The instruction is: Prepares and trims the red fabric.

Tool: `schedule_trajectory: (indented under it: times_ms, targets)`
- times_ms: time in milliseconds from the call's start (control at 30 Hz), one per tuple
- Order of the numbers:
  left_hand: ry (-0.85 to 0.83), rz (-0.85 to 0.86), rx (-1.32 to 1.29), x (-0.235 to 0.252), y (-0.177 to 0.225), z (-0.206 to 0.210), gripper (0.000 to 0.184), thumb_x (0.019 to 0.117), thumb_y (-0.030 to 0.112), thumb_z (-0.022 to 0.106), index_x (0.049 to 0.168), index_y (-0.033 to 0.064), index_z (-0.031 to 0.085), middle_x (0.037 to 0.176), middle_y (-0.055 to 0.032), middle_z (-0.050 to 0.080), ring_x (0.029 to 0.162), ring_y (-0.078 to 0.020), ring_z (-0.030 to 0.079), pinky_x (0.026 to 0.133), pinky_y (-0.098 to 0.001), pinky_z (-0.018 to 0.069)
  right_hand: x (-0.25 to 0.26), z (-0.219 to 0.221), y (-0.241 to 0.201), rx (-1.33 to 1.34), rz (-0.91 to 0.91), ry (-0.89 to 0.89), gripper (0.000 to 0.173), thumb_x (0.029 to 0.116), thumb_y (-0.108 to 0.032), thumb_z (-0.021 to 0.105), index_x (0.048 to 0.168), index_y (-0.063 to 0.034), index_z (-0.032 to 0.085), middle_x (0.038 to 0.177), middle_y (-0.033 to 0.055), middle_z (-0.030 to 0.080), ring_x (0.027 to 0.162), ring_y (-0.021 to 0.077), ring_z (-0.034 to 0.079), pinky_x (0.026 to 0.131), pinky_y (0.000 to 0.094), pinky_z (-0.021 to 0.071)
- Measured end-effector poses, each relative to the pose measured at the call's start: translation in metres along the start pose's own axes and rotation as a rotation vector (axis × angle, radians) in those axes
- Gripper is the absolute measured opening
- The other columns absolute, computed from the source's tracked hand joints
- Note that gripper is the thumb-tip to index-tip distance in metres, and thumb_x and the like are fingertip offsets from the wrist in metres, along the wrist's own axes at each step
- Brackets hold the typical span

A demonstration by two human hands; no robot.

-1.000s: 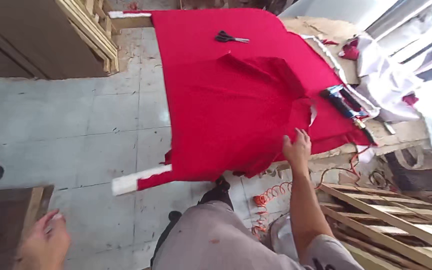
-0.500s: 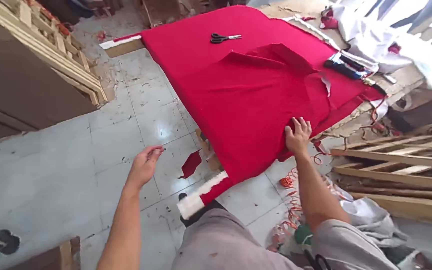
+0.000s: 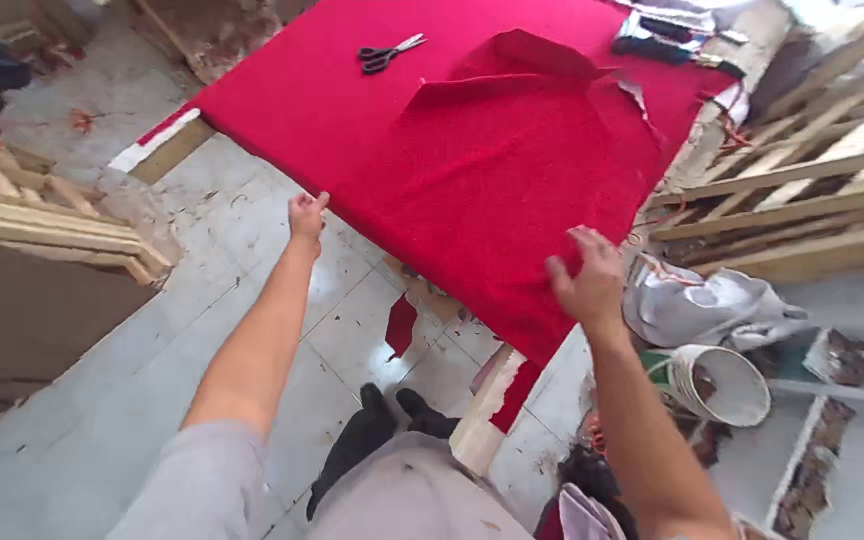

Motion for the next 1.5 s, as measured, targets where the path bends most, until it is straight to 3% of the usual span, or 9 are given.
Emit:
schedule_trajectory:
  times_ms: [67,167,267,333,500,833,1067,1200,1500]
  targets:
    - [-0.043,-0.12,-0.077,0.026,0.001,0.011,0.087,0.0942,0.04,0.073,0.158,0.0074,0.024,0.152,-0.0188,0.047,0.136,-0.0325,0.051,0.107,-0.0545,0.0482,-0.043,0.008,-0.024,-0.003,0.047,0.022,0.074,0.0907,-0.061,0.061,0.144,-0.01,0.058,0.154,0.0188,0.048,0.147,0.0379,0.04,0.118,0.0582,0.0344]
    - [-0.191,-0.2,0.09,0.033,-0.017,0.017,0.037,0.0974,0.036,0.069,0.119,0.0079,0.059,0.085,0.0002,0.059,0.067,-0.0095,0.056,0.065,-0.0305,0.0534,-0.085,0.016,-0.002,-0.007,0.405,0.02,0.084,0.0898,-0.062,0.062,0.15,-0.0038,0.049,0.156,0.0262,0.042,0.146,0.043,0.039,0.117,0.0609,0.0336]
    - [-0.506,-0.042,0.221,0.027,-0.014,-0.004,0.023,0.1034,0.025,0.062,0.113,0.0039,0.06,0.07,0.003,0.052,0.051,-0.005,0.047,0.055,-0.0238,0.0475,-0.117,0.027,0.026,0.315,0.868,0.036,0.067,0.1,-0.05,0.058,0.146,-0.0021,0.051,0.141,0.0225,0.058,0.13,0.0331,0.057,0.108,0.0535,0.0463]
    - [-0.496,0.092,0.29,0.044,0.005,-0.027,0.028,0.1026,0.024,0.063,0.114,-0.0014,0.065,0.079,-0.0034,0.061,0.059,-0.0074,0.054,0.064,-0.0288,0.0527,-0.135,0.038,0.013,0.538,1.063,0.021,0.059,0.1057,-0.054,0.046,0.135,-0.0055,0.061,0.12,0.0167,0.07,0.105,0.0261,0.071,0.088,0.0488,0.059]
    - [-0.524,0.255,0.356,0.118,0.074,-0.025,0.033,0.1071,0.022,0.046,0.117,-0.0025,0.065,0.108,-0.0163,0.07,0.09,-0.021,0.067,0.085,-0.0462,0.054,-0.136,0.038,-0.025,0.466,1.104,0.098,0.047,0.1043,-0.046,0.055,0.123,-0.0043,0.067,0.106,0.0139,0.071,0.093,0.0204,0.069,0.086,0.0459,0.0564]
    - [-0.66,0.331,0.603,0.176,0.111,0.177,0.068,0.0974,0.044,0.066,0.145,-0.0002,0.047,0.135,-0.0237,0.062,0.126,-0.0412,0.059,0.105,-0.0646,0.0445,0.04,-0.014,0.006,-0.085,0.804,0.206,0.049,0.1017,-0.037,0.059,0.139,-0.0053,0.06,0.134,0.0213,0.064,0.127,0.0397,0.06,0.105,0.0646,0.0453]
    - [-0.647,0.363,0.945,0.184,0.137,0.301,0.053,0.102,0.041,0.056,0.136,-0.0002,0.059,0.13,-0.0315,0.062,0.126,-0.0508,0.056,0.102,-0.0746,0.0395,0.212,0.015,0.139,-0.187,0.79,-0.064,0.064,0.0972,-0.04,0.062,0.146,-0.0002,0.051,0.146,0.0314,0.049,0.139,0.0498,0.044,0.108,0.0689,0.04]
    - [-0.511,0.659,0.913,0.202,0.123,0.304,0.045,0.1072,0.035,0.041,0.117,0.0003,0.068,0.125,-0.0276,0.06,0.124,-0.045,0.055,0.104,-0.0636,0.0422,0.222,0.031,0.138,-0.301,0.687,-0.045,0.039,0.101,-0.027,0.056,0.118,0.0074,0.065,0.132,0.0334,0.057,0.131,0.0532,0.048,0.103,0.0701,0.0403]
    - [-0.399,0.692,1.007,0.308,0.176,0.347,0.055,0.1087,0.04,0.029,0.131,-0.0011,0.058,0.131,-0.0264,0.063,0.13,-0.0398,0.057,0.11,-0.0594,0.0381,0.358,0.058,0.151,-0.406,0.607,0.027,0.045,0.107,-0.026,0.037,0.133,0.0065,0.055,0.135,0.0286,0.059,0.128,0.0436,0.057,0.106,0.0635,0.0401]
Point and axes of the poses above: each hand's wrist, its own x-axis towards the middle knuckle, its own z-axis out of the palm, y = z × x, the point moved 4 cm from there along x, towards the middle knuckle
